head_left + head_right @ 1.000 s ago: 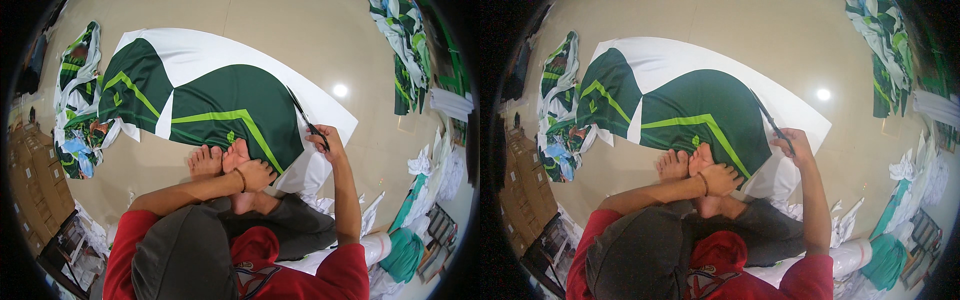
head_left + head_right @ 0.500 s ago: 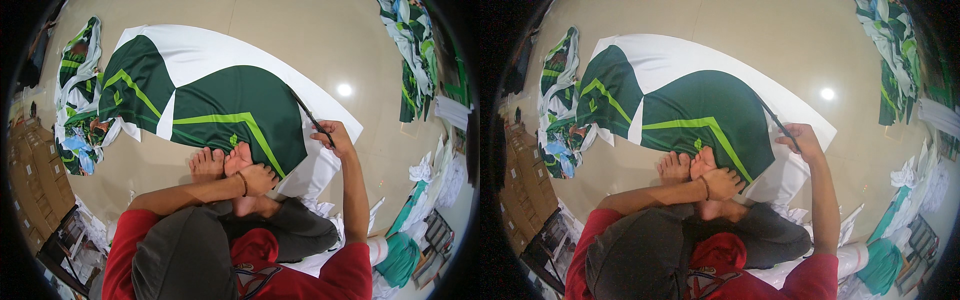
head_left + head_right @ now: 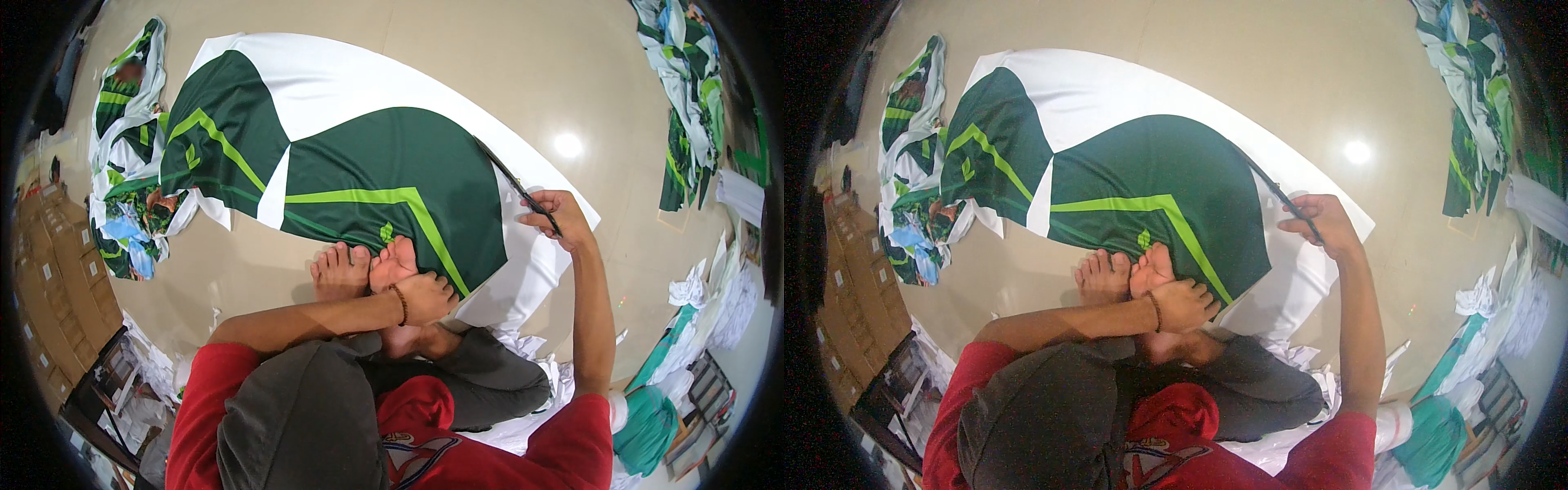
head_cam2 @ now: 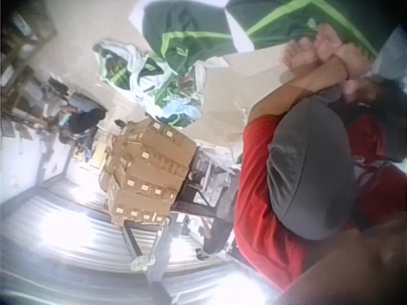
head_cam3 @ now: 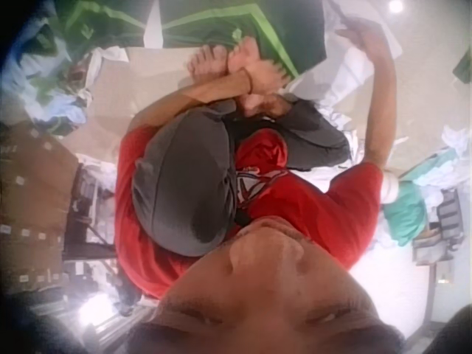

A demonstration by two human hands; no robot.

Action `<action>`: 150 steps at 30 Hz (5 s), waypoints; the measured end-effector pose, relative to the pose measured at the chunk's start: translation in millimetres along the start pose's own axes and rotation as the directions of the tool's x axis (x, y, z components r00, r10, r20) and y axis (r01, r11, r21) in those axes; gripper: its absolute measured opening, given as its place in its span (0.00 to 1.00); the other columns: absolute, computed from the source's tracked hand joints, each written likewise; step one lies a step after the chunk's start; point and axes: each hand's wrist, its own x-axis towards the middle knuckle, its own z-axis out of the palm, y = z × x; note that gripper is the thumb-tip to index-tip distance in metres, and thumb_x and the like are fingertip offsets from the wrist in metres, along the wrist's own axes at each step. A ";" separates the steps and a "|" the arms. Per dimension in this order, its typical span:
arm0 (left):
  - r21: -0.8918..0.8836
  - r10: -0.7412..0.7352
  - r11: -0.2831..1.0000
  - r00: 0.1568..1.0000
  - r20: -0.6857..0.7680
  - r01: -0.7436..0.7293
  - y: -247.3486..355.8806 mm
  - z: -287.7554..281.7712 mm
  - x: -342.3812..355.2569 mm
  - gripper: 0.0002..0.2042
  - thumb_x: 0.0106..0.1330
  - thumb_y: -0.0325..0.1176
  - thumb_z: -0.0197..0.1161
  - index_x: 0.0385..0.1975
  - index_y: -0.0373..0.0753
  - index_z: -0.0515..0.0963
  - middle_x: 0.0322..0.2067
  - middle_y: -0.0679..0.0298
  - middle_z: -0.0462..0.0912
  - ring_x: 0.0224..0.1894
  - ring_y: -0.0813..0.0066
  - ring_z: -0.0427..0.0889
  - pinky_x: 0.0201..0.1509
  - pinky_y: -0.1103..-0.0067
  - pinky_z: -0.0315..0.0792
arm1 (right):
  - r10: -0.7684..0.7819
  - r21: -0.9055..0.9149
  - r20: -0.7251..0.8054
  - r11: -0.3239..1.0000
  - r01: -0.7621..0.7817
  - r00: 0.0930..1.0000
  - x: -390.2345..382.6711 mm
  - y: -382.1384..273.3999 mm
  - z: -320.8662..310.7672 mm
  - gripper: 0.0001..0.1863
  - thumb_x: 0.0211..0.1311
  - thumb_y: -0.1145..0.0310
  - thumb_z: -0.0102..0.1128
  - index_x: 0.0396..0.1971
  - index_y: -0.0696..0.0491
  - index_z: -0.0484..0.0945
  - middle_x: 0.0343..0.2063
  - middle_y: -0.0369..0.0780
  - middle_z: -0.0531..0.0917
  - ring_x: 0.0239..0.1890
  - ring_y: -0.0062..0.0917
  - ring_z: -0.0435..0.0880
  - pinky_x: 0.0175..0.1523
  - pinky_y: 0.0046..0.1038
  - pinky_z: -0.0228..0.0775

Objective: The person sits on the floor and uses scissors to cut a green and white patterned fabric into specific shapes. They repeatedly trim the edges, adjust the fabric, and discard the cut-off pieces.

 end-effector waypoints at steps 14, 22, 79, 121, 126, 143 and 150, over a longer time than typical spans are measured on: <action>-0.024 -0.014 1.000 1.000 0.005 0.014 0.7 0.3 -1.0 0.19 0.60 0.43 0.62 0.47 0.40 0.80 0.37 0.65 0.84 0.41 0.68 0.83 0.41 0.73 0.75 | -0.021 -0.194 -0.042 0.981 0.013 0.999 32.4 -14.7 -20.7 0.13 0.62 0.67 0.70 0.43 0.58 0.89 0.31 0.37 0.89 0.30 0.22 0.80 0.38 0.28 0.74; -0.017 -0.003 1.000 1.000 0.013 0.003 0.3 -1.4 0.7 0.15 0.60 0.42 0.60 0.43 0.42 0.80 0.36 0.66 0.83 0.40 0.69 0.82 0.42 0.75 0.74 | 0.111 0.066 -0.002 0.992 -0.110 0.994 48.3 -17.4 -31.0 0.11 0.62 0.73 0.65 0.42 0.59 0.89 0.30 0.40 0.89 0.30 0.23 0.80 0.38 0.28 0.74; -0.251 -0.513 0.843 0.572 -0.640 0.475 -151.5 -123.8 -62.9 0.13 0.61 0.35 0.70 0.44 0.40 0.84 0.44 0.58 0.85 0.49 0.53 0.81 0.57 0.62 0.72 | -0.149 0.250 -0.578 0.903 0.348 0.802 -39.6 -48.7 84.6 0.10 0.72 0.71 0.59 0.48 0.60 0.78 0.32 0.43 0.91 0.30 0.25 0.90 0.33 0.22 0.80; 0.089 -0.710 0.657 0.655 -0.258 0.748 -119.7 -77.4 -106.0 0.55 0.58 0.74 0.61 0.79 0.47 0.50 0.79 0.40 0.36 0.78 0.28 0.32 0.71 0.31 0.36 | 0.226 0.253 -0.862 0.967 -0.001 0.453 -139.0 88.1 130.5 0.23 0.63 0.64 0.67 0.56 0.57 0.79 0.42 0.51 0.88 0.44 0.41 0.88 0.50 0.37 0.78; 0.066 -0.760 0.607 0.603 -0.241 0.792 -120.8 -81.7 -110.2 0.60 0.53 0.76 0.63 0.80 0.47 0.47 0.79 0.41 0.32 0.77 0.24 0.30 0.69 0.28 0.35 | 0.411 0.770 -0.551 0.586 0.253 0.726 -158.3 120.8 271.4 0.18 0.75 0.61 0.55 0.48 0.60 0.84 0.28 0.41 0.85 0.30 0.25 0.83 0.35 0.29 0.75; -0.034 -0.133 0.991 0.930 -0.343 0.129 -18.9 -48.3 29.2 0.15 0.59 0.42 0.68 0.39 0.37 0.82 0.41 0.57 0.83 0.49 0.57 0.81 0.50 0.63 0.78 | 0.541 0.956 -0.227 0.282 0.080 0.810 -203.1 19.4 297.4 0.09 0.70 0.67 0.60 0.36 0.57 0.84 0.21 0.35 0.80 0.16 0.19 0.74 0.18 0.21 0.61; 0.256 0.011 0.963 0.943 -0.334 0.080 -15.6 -14.0 47.9 0.11 0.57 0.40 0.66 0.33 0.39 0.81 0.36 0.61 0.81 0.44 0.64 0.81 0.43 0.69 0.77 | 0.530 0.974 -0.171 0.215 0.063 0.831 -206.1 7.6 282.4 0.12 0.74 0.65 0.52 0.38 0.52 0.84 0.22 0.34 0.81 0.20 0.19 0.76 0.19 0.20 0.63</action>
